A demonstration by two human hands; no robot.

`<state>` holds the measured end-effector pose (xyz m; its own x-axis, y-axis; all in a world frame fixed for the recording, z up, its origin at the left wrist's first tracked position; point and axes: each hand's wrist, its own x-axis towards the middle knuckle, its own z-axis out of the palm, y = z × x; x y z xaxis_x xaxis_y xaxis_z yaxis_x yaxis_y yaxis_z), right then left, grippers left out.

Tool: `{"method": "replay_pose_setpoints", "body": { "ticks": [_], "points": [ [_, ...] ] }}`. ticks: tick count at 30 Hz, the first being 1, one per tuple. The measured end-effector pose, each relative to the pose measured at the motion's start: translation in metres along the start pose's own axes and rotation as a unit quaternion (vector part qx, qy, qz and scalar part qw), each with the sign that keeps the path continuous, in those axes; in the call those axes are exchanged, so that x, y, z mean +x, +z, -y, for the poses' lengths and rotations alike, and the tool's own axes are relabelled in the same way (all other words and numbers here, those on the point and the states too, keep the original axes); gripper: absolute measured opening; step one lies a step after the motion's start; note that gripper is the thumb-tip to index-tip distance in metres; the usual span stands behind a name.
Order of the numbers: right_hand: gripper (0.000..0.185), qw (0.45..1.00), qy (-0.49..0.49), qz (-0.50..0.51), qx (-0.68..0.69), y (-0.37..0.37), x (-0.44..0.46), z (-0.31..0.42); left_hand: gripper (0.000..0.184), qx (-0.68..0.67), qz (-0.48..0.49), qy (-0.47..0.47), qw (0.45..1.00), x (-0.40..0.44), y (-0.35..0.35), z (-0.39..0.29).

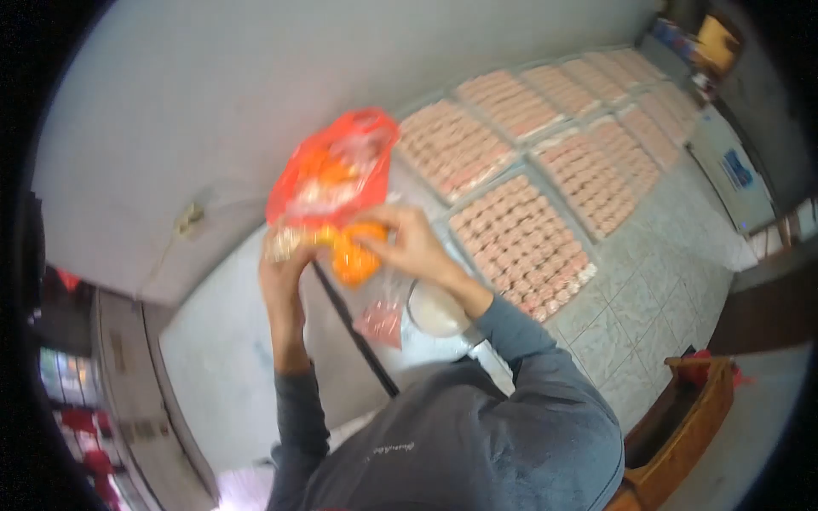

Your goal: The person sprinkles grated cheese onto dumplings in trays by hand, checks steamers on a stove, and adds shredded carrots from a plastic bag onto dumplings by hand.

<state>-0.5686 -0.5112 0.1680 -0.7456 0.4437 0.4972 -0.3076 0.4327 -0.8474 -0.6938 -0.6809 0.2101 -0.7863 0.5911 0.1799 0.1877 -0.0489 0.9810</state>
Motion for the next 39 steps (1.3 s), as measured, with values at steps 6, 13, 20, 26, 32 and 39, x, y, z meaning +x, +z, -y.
{"method": "replay_pose_setpoints", "body": {
  "ticks": [6,13,20,26,32,39],
  "points": [
    [0.015,0.992,-0.026,0.002,-0.12,0.002,-0.087,0.047,0.019,0.125,0.051,0.137,0.981,-0.089,0.003,-0.017],
    [0.013,0.993,-0.022,0.021,-0.117,0.021,-0.166,0.086,0.023,-0.105,0.198,-0.1,0.969,-0.137,-0.002,0.047],
    [0.012,0.997,0.032,0.047,-0.054,0.05,-0.233,0.069,0.017,-0.28,0.223,-0.23,0.905,-0.217,-0.019,0.115],
    [0.016,0.951,-0.009,-0.025,-0.307,0.096,-0.269,0.059,0.014,-0.124,0.106,-0.157,0.974,-0.244,-0.031,0.138],
    [0.018,0.973,0.06,0.075,-0.209,0.103,-0.27,0.052,0.015,-0.12,0.119,-0.18,0.969,-0.247,-0.038,0.141],
    [0.011,0.951,0.015,0.148,-0.27,0.105,-0.26,0.036,0.012,-0.055,0.162,-0.241,0.955,-0.236,-0.039,0.136]
  ]
}}
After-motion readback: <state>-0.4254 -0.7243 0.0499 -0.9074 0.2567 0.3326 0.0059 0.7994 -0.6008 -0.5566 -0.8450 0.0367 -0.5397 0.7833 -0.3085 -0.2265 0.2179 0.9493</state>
